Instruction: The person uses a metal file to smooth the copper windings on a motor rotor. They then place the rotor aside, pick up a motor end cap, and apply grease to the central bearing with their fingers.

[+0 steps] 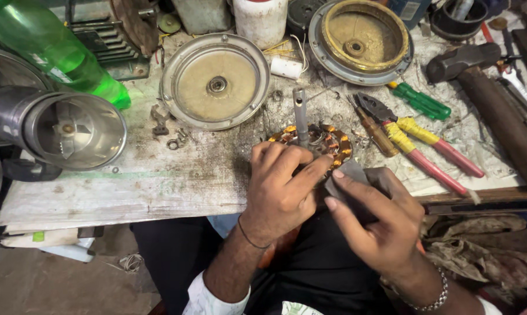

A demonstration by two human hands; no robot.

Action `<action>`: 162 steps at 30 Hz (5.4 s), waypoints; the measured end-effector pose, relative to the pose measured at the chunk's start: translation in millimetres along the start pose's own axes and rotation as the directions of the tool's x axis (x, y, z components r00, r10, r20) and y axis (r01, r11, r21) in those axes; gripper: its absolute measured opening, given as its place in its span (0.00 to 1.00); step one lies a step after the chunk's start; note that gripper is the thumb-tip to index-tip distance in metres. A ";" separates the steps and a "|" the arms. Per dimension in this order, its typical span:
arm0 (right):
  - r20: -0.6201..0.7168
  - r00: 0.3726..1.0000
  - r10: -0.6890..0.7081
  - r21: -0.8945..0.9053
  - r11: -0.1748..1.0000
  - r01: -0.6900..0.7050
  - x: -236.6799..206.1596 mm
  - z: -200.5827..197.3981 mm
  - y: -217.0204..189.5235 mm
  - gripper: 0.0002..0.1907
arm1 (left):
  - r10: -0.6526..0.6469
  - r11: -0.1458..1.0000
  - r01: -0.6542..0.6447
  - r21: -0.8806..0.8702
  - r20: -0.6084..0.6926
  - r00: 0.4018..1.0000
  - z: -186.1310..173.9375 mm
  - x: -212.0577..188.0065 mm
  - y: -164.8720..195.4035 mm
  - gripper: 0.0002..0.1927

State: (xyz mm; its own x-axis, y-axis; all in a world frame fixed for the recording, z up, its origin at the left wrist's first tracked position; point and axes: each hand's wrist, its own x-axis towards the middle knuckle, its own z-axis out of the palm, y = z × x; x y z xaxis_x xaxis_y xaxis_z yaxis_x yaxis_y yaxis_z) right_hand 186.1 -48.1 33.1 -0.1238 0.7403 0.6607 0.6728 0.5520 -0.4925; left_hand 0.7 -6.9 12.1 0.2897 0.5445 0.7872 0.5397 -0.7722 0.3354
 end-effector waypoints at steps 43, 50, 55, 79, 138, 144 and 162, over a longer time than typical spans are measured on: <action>-0.027 0.999 -0.021 -0.041 0.999 0.020 -4.2 3.1 2.2 0.20 | 0.002 1.000 -0.001 0.004 -0.028 1.000 2.2 -1.6 0.6 0.20; -0.051 0.997 -0.050 -0.022 0.999 0.049 -7.2 7.3 2.7 0.17 | -0.018 1.000 0.017 -0.015 -0.041 0.999 1.8 -0.7 2.3 0.20; -0.044 0.995 -0.088 -0.047 0.995 0.086 -9.6 9.6 5.2 0.21 | -0.020 1.000 0.021 0.007 -0.057 0.998 3.5 -0.5 1.6 0.19; -0.020 0.998 -0.062 0.043 0.997 0.062 -5.9 8.1 2.0 0.20 | -0.036 0.999 0.035 -0.018 -0.059 0.998 3.6 -2.7 -0.1 0.21; -0.027 1.000 0.007 0.072 0.997 -0.005 -4.6 4.8 15.3 0.21 | -0.042 0.999 0.042 -0.014 -0.059 0.997 3.2 -1.9 0.5 0.23; -0.046 0.998 0.030 0.073 0.997 -0.027 -3.7 5.2 17.6 0.15 | -0.044 0.997 0.038 -0.072 -0.084 0.996 3.5 -2.7 1.1 0.23; -0.001 0.994 0.109 0.183 0.977 -0.107 -6.0 4.5 31.1 0.18 | -0.064 0.993 0.051 -0.110 -0.118 0.991 5.0 -1.2 0.3 0.20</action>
State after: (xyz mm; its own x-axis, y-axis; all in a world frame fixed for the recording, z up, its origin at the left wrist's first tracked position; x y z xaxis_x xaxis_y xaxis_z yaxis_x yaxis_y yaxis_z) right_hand 204.5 -33.6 11.2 -0.0490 0.7956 0.6038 0.5374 0.5306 -0.6555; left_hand 4.4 -6.1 8.6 0.1593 0.5502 0.8197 0.4636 -0.7748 0.4299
